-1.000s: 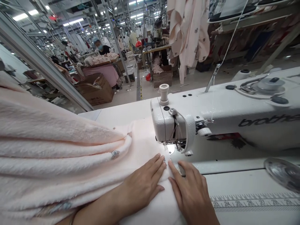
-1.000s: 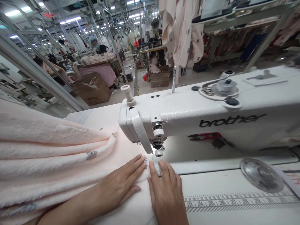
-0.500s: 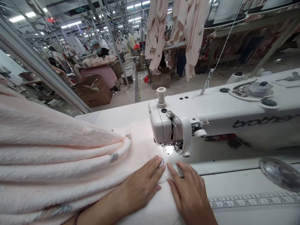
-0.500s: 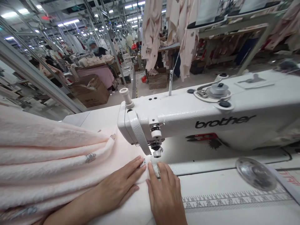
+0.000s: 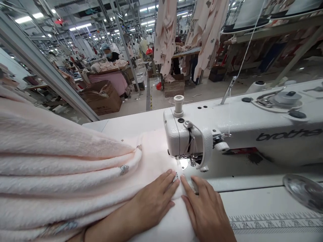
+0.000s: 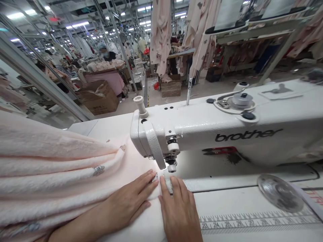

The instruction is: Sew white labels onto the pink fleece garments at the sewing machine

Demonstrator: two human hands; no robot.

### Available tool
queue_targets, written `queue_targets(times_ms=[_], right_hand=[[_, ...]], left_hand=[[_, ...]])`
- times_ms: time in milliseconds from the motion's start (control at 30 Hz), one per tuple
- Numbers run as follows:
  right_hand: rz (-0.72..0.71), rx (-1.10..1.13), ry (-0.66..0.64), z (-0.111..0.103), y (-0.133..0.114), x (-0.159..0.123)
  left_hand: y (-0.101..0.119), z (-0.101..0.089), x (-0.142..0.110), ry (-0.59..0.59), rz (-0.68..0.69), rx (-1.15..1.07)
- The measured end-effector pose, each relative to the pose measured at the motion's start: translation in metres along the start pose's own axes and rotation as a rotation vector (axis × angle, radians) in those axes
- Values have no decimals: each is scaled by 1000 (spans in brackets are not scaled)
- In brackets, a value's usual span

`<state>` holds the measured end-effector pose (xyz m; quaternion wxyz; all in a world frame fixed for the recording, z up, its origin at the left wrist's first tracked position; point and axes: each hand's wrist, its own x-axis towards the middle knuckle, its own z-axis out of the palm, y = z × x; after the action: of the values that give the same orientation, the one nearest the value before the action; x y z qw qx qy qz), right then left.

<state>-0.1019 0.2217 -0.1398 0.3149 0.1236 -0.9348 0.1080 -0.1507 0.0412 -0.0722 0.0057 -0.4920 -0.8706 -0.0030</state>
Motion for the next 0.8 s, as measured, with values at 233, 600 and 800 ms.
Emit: queue_targets(times_ms=[233, 600, 800], right_hand=[[-101, 14, 8, 1, 8, 16], [-60, 5, -21, 12, 12, 31], [-57, 10, -12, 13, 12, 31]], left_hand=[[-7, 2, 3, 8, 12, 1], [-24, -5, 10, -55, -9, -11], [-27, -1, 10, -19, -5, -40]])
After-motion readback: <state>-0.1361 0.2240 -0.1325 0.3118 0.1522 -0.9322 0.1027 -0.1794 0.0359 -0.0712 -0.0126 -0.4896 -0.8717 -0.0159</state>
